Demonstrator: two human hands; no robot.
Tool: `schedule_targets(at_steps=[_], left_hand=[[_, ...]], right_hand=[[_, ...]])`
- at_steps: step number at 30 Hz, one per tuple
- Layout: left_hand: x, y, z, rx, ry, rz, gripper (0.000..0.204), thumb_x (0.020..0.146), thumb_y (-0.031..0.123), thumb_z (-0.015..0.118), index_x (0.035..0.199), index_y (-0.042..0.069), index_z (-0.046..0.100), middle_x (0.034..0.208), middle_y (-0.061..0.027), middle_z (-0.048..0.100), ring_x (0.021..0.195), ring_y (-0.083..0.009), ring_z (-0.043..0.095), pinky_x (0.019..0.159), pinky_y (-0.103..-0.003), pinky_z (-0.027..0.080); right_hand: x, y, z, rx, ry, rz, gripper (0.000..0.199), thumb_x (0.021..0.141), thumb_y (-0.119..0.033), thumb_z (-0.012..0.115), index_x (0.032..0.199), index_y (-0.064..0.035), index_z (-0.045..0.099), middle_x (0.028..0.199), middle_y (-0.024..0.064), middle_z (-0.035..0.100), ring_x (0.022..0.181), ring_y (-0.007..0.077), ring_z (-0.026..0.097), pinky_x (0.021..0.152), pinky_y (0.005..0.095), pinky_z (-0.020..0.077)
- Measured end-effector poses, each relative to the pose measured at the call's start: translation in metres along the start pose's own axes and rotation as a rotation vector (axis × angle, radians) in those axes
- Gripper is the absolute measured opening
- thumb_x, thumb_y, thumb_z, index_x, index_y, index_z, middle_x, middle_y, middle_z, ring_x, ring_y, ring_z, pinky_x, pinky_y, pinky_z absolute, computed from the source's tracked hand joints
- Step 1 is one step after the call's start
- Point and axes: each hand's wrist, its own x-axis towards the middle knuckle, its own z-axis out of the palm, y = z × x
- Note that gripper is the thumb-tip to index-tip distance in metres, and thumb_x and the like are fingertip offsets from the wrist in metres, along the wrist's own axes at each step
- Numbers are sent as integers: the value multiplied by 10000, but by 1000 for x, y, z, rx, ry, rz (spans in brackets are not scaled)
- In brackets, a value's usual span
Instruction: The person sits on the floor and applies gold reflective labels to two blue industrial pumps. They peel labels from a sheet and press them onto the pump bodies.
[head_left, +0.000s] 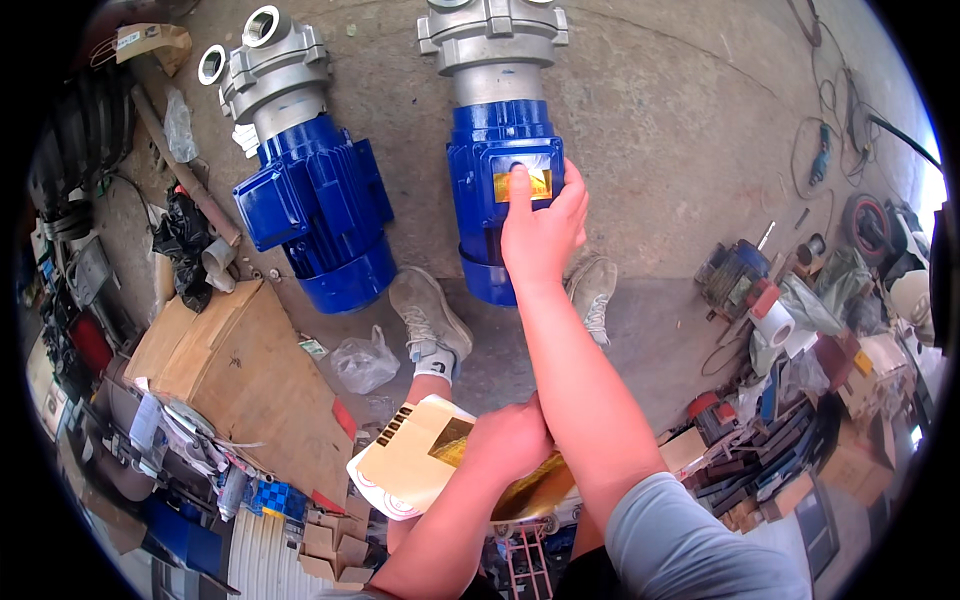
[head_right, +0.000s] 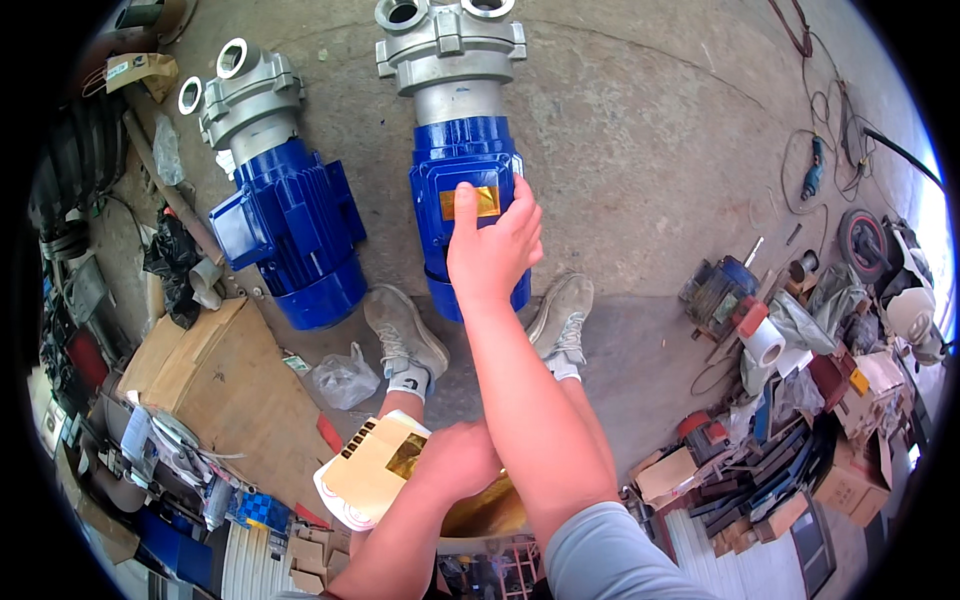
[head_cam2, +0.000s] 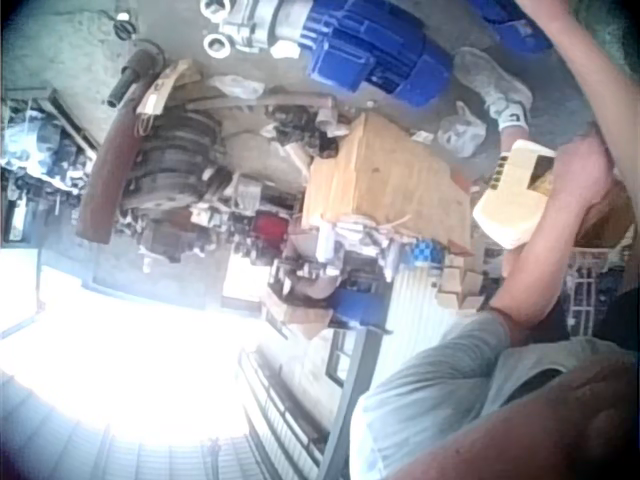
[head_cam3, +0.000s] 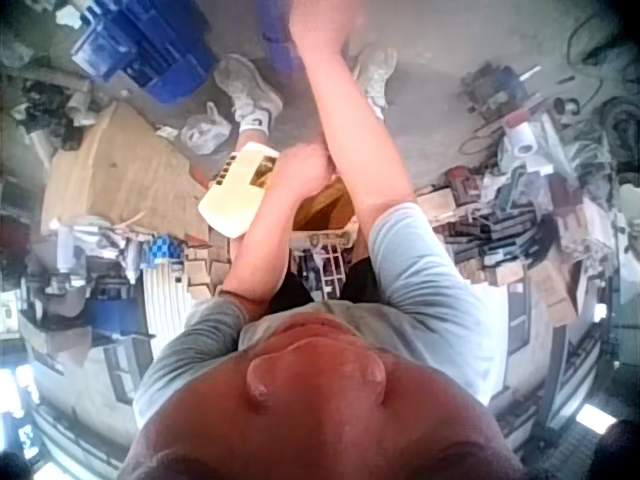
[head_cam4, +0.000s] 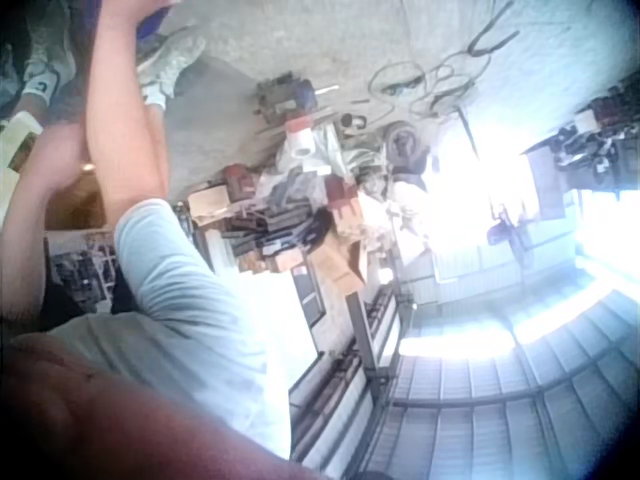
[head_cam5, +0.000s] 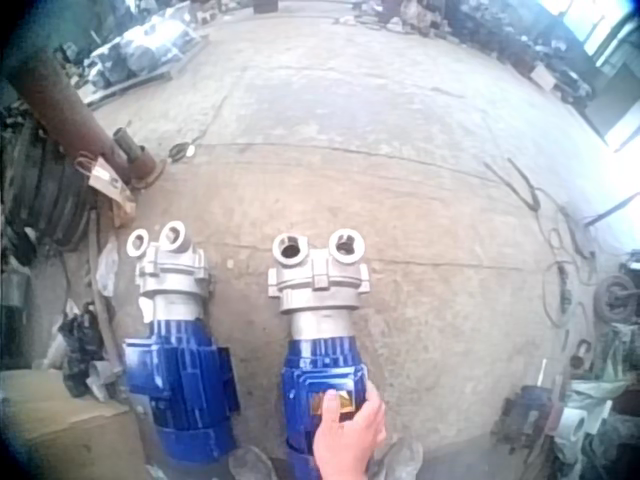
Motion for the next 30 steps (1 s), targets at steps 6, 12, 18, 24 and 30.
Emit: schedule_targets(at_steps=[6, 12, 18, 24, 30], left_hand=[[10, -4, -10, 53, -112, -28, 362, 1036, 346, 589, 1223, 42, 647, 1022, -220, 792, 972, -421, 769, 834, -576, 602], [12, 0, 4, -51, -81, -48, 345, 1088, 369, 565, 1198, 54, 652, 1053, -214, 785, 1033, -431, 751, 880, -570, 584], [16, 11, -5, -65, -145, -120, 353, 1080, 381, 587, 1249, 89, 689, 1145, -225, 779, 1087, -443, 732, 946, -575, 555], [21, 7, 10, -75, -114, -80, 360, 1083, 381, 581, 1251, 81, 688, 1069, -242, 784, 1019, -466, 740, 903, -588, 564], [21, 14, 6, -42, -110, -86, 386, 1085, 391, 570, 1261, 68, 686, 1086, -250, 784, 1024, -473, 739, 909, -593, 565]], right_hand=[[-5, -9, 12, -135, 190, -69, 1135, 745, -712, 893, 1559, -73, 427, 1436, 174, 545, 1396, 400, 508, 1176, 606, 342], [17, 16, -11, 210, -50, -18, 868, 814, -558, 924, 1421, -31, 595, 1331, 156, 625, 1274, 331, 622, 1135, 484, 448], [41, 38, -16, 534, -90, 110, 473, 969, -424, 840, 1173, -9, 739, 1119, 158, 728, 1038, 280, 723, 958, 422, 561], [24, 16, -6, 163, 115, -105, 548, 927, -543, 840, 1118, -43, 719, 1120, 122, 710, 1030, 306, 730, 969, 428, 548], [40, 44, -2, 541, 35, 87, 466, 1035, -497, 724, 1129, -40, 738, 1078, 130, 725, 1021, 295, 738, 960, 409, 557]])
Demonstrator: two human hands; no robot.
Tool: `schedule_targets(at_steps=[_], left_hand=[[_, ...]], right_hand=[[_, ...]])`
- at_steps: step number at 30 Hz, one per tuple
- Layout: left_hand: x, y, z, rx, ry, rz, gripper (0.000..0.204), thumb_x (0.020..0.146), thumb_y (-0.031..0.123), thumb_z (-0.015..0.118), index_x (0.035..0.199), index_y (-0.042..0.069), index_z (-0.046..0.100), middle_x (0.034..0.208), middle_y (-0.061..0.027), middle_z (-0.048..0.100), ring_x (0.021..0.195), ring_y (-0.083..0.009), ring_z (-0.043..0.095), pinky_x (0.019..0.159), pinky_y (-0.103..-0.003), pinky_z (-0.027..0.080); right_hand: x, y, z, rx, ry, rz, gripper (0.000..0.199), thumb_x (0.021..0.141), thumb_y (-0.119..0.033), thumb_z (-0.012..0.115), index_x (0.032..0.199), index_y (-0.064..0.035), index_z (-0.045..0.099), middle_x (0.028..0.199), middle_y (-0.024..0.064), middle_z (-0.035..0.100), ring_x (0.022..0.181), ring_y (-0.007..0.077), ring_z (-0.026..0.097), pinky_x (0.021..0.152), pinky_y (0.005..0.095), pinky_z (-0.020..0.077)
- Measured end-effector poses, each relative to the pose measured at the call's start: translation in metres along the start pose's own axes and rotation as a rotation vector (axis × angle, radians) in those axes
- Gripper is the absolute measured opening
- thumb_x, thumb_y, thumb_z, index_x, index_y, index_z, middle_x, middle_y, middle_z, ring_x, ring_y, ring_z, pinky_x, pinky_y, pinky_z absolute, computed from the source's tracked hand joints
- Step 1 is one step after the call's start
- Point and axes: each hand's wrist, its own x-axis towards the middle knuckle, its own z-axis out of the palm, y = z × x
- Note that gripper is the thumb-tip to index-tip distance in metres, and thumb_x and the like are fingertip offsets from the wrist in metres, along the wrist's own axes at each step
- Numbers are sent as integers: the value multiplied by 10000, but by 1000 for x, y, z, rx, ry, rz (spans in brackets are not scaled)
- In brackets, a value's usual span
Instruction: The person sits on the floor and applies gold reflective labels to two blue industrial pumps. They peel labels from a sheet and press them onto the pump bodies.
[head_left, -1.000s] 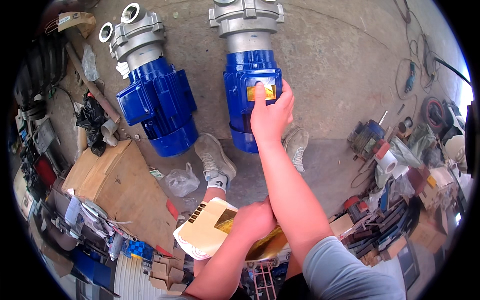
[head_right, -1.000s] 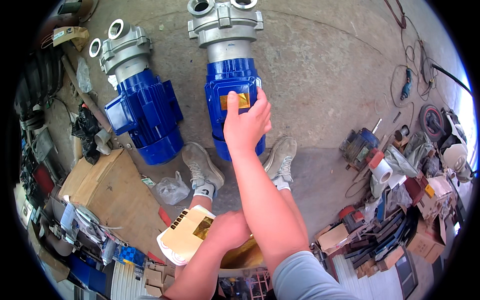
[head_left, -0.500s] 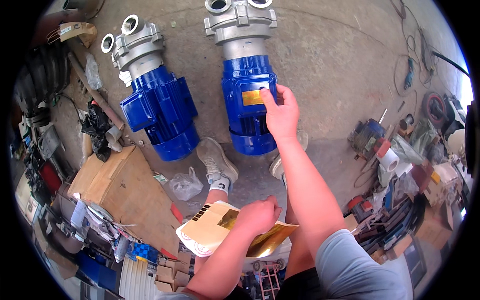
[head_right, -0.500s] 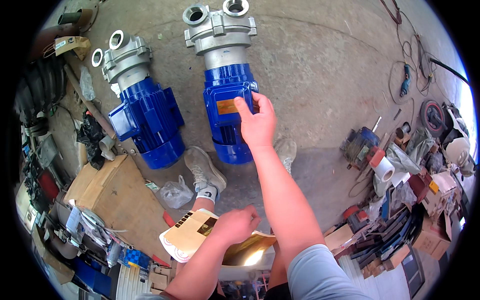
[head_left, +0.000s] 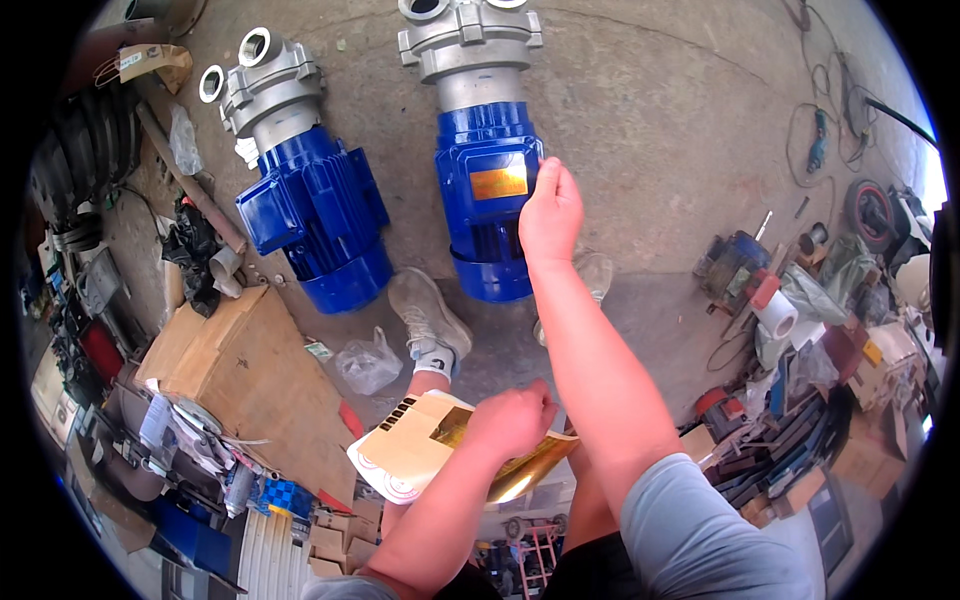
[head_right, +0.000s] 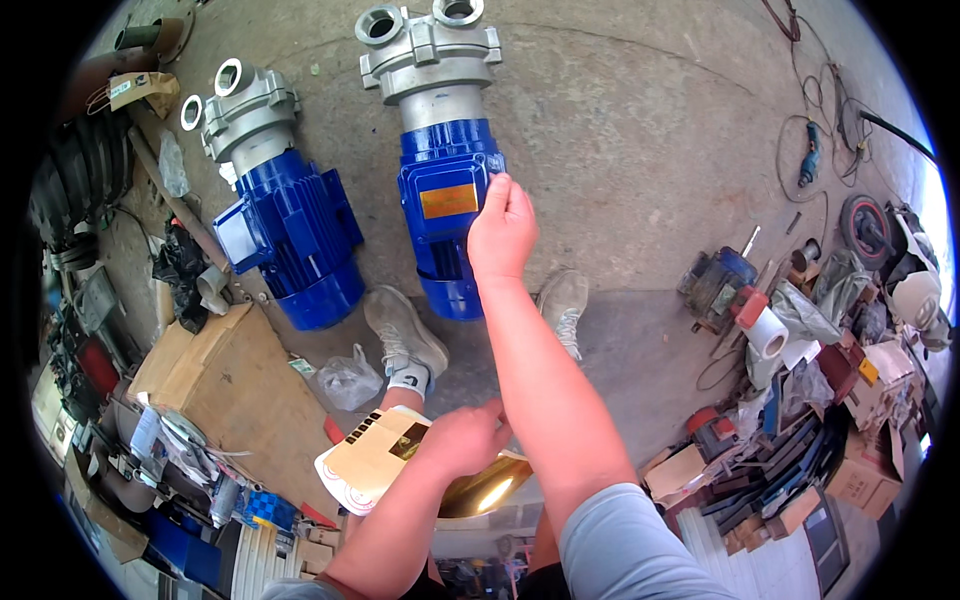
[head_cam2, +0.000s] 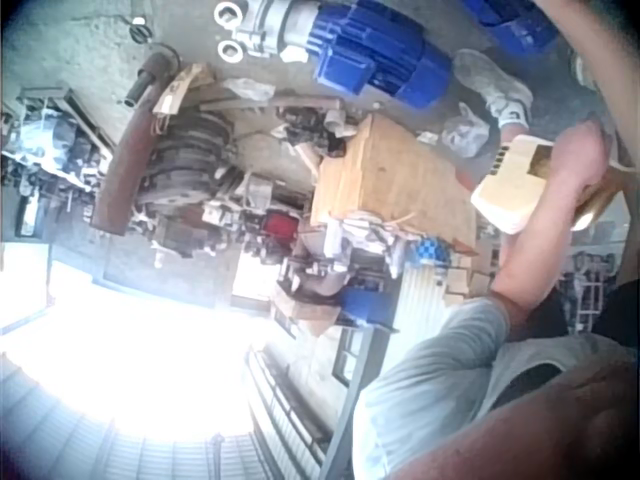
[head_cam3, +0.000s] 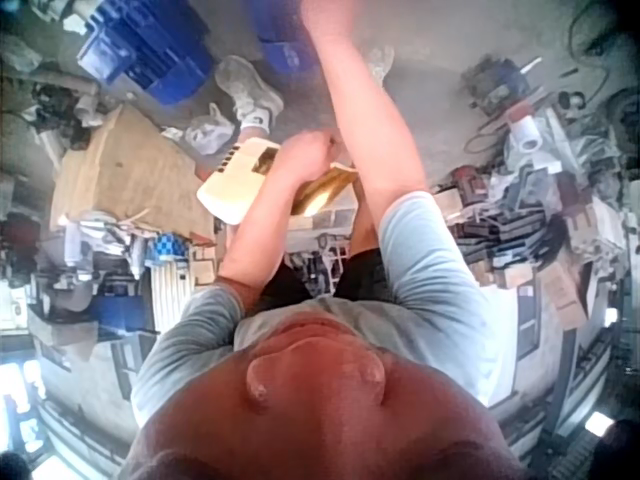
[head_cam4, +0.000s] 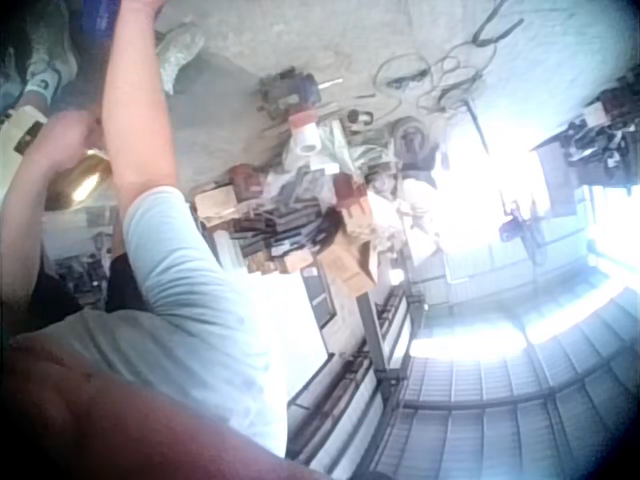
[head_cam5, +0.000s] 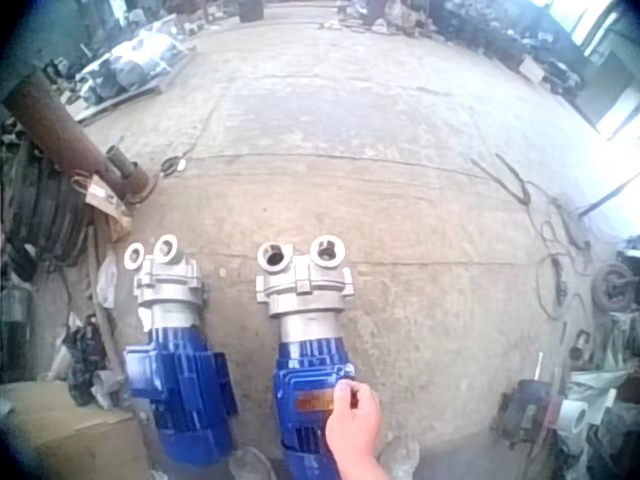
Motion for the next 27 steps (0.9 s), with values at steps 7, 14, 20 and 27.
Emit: schedule_targets(at_steps=[7, 14, 20, 27], left_hand=[[-3, -2, 0, -16, 19, 30, 383, 1081, 384, 584, 1274, 68, 682, 1101, -267, 774, 1034, -470, 736, 920, -589, 562], [-29, -8, -18, -71, 197, 105, 310, 1083, 347, 619, 1251, 97, 692, 1104, -228, 776, 1062, -438, 734, 924, -548, 569], [-120, -4, -53, -531, 585, 203, 214, 1122, 243, 634, 1131, 51, 729, 951, -60, 755, 881, -144, 700, 815, -323, 563], [-289, 13, -159, -1283, 1050, 343, 489, 1203, 373, 411, 1095, 0, 708, 960, -81, 765, 872, -155, 703, 841, -324, 568]], right_hand=[[-30, -7, 4, -357, -35, -279, 579, 1017, -493, 734, 1409, -86, 609, 1317, 154, 633, 1278, 398, 604, 1119, 532, 432], [-18, -27, -2, -358, -109, -131, 480, 1034, -343, 747, 1345, 1, 623, 1283, 211, 640, 1243, 366, 631, 1098, 450, 487], [31, -26, -43, -202, -228, 219, 530, 1142, -472, 496, 1152, 1, 735, 1133, 235, 770, 1145, 379, 731, 1033, 484, 544], [-79, -250, -195, -300, -385, -204, 382, 1087, -230, 689, 1387, -4, 621, 1312, 148, 717, 1199, 235, 694, 1043, 375, 549]])
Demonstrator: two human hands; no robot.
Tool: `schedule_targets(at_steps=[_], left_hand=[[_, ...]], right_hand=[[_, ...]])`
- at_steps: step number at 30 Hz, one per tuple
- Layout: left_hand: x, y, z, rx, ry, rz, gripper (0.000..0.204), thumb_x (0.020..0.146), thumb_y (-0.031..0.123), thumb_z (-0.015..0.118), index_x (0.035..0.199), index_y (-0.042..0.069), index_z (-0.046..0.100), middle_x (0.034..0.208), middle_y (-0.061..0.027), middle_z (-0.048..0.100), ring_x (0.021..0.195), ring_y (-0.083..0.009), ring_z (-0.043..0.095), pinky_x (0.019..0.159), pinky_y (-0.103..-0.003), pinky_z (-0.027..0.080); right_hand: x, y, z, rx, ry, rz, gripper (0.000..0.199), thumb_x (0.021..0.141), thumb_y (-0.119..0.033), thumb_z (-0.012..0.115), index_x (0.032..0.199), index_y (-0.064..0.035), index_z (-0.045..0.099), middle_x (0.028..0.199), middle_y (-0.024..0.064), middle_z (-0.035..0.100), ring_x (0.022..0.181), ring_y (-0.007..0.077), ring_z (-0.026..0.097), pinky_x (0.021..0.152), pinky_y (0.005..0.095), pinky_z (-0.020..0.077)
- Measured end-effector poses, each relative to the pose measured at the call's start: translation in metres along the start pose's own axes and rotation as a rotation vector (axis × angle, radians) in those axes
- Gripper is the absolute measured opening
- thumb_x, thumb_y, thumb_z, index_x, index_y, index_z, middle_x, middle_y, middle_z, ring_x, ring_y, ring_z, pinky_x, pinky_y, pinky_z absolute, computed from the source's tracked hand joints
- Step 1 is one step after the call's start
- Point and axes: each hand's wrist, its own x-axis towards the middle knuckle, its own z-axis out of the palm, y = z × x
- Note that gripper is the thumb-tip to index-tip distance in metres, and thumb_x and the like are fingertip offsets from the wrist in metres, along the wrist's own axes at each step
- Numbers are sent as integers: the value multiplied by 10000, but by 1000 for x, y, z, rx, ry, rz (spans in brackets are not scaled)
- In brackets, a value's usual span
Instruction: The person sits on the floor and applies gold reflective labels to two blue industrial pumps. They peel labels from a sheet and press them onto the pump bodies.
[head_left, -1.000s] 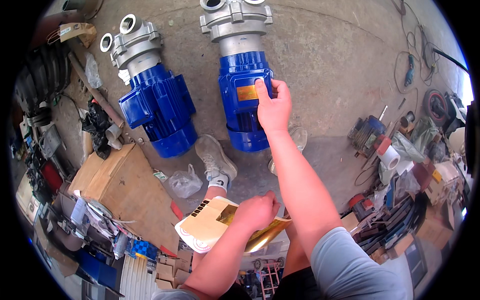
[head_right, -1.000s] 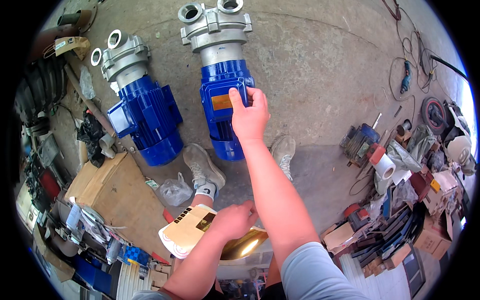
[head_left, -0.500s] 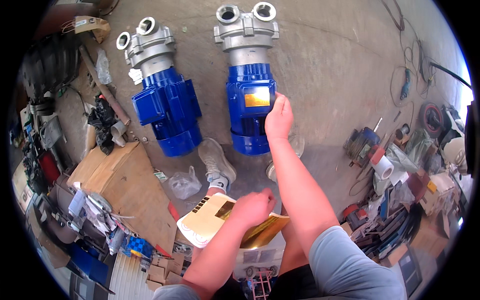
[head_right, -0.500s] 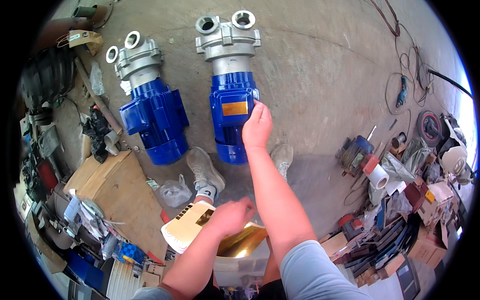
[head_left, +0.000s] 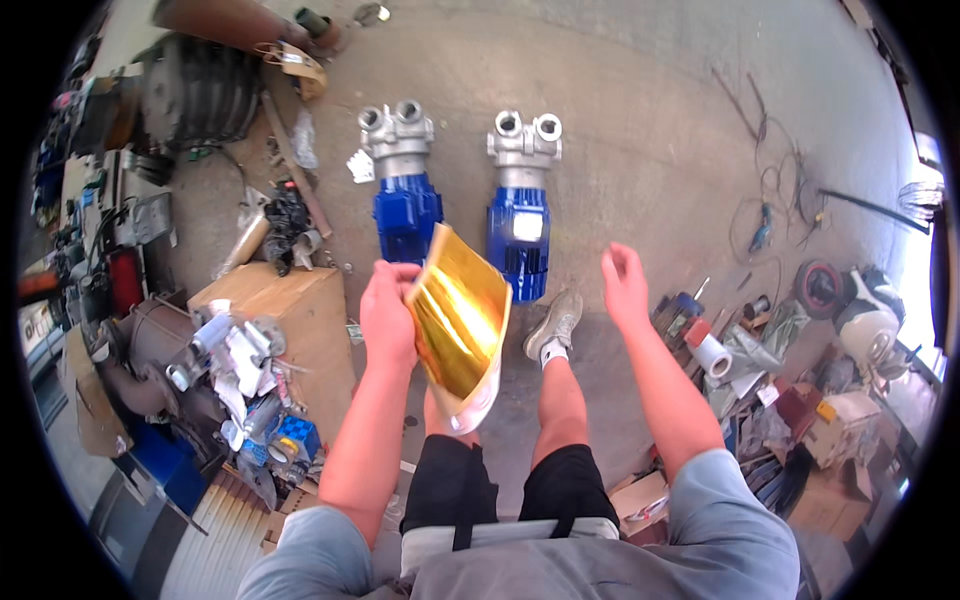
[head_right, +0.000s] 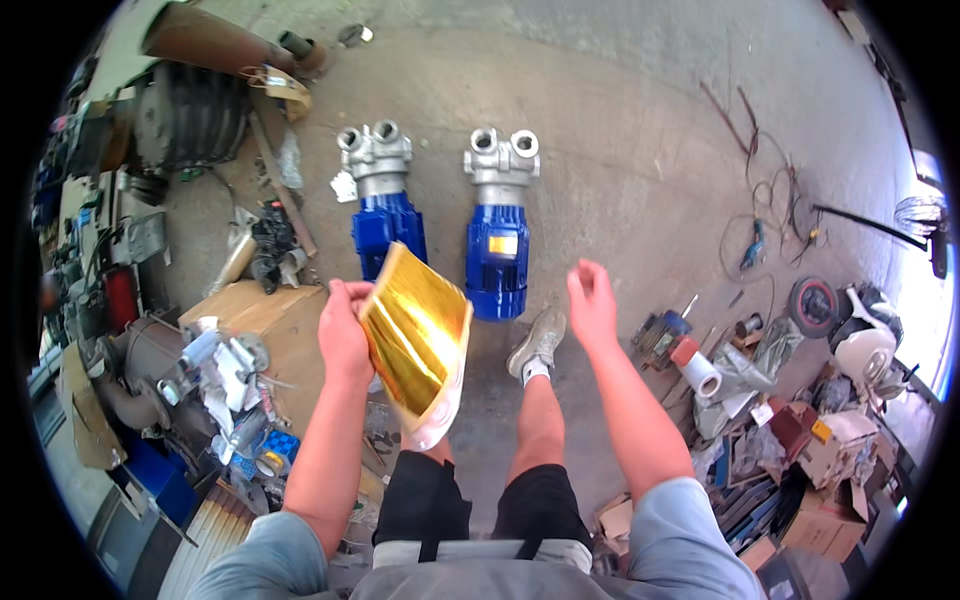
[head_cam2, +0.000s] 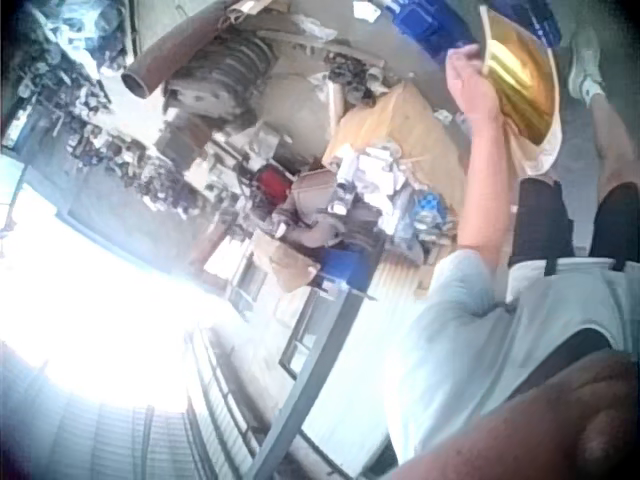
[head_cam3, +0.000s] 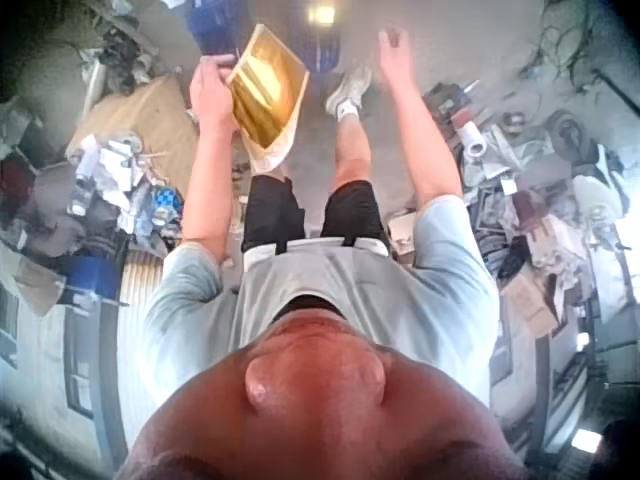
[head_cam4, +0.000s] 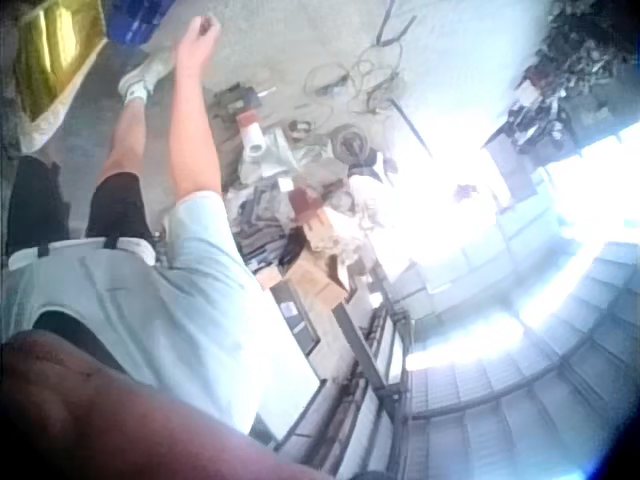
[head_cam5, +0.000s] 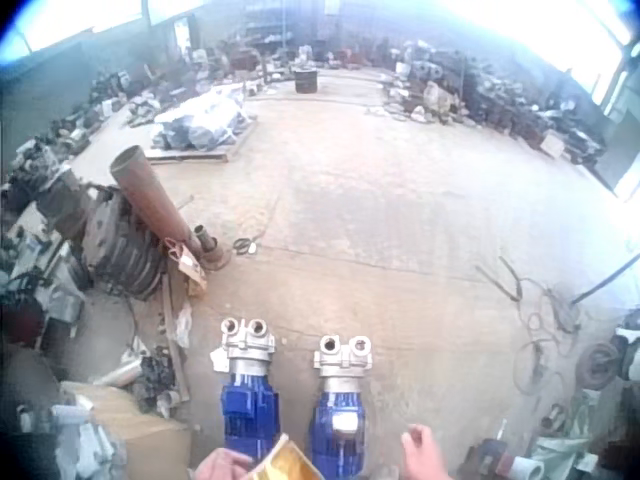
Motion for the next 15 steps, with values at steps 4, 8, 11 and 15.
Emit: schedule_targets(at_steps=[4, 8, 11, 15], left_hand=[[-46, 105, -6, -544, 24, -56, 645, 1204, 521, 333, 1322, -46, 619, 1250, -148, 726, 1117, -252, 718, 1003, -416, 581], [-124, 201, 1, -619, 3, -116, 727, 1189, 584, 301, 1473, -36, 552, 1428, -164, 651, 1284, -298, 661, 1098, -460, 550], [-173, 239, -7, -492, -51, -60, 805, 1175, 644, 236, 1208, -26, 681, 1204, -144, 746, 1119, -244, 712, 1021, -400, 570], [-228, 258, -9, -335, -89, 24, 783, 1157, 684, 271, 1162, 20, 686, 1173, -104, 751, 1083, -232, 716, 1022, -396, 566]], right_hand=[[-140, -136, -61, 74, -216, 22, 554, 1076, -197, 701, 1552, -11, 486, 1391, 146, 679, 1297, 228, 640, 1106, 390, 515], [-239, -258, -70, 542, -351, 172, 831, 1026, -177, 774, 1671, 18, 287, 1451, 203, 656, 1345, 227, 625, 1122, 390, 506], [-274, -337, -78, 692, -397, 177, 985, 969, -133, 833, 1696, 47, 192, 1461, 239, 646, 1313, 243, 658, 1122, 405, 513], [-305, -405, -94, 669, -446, 160, 1042, 884, -35, 873, 1675, 91, 207, 1411, 238, 663, 1215, 269, 713, 1080, 408, 553]])
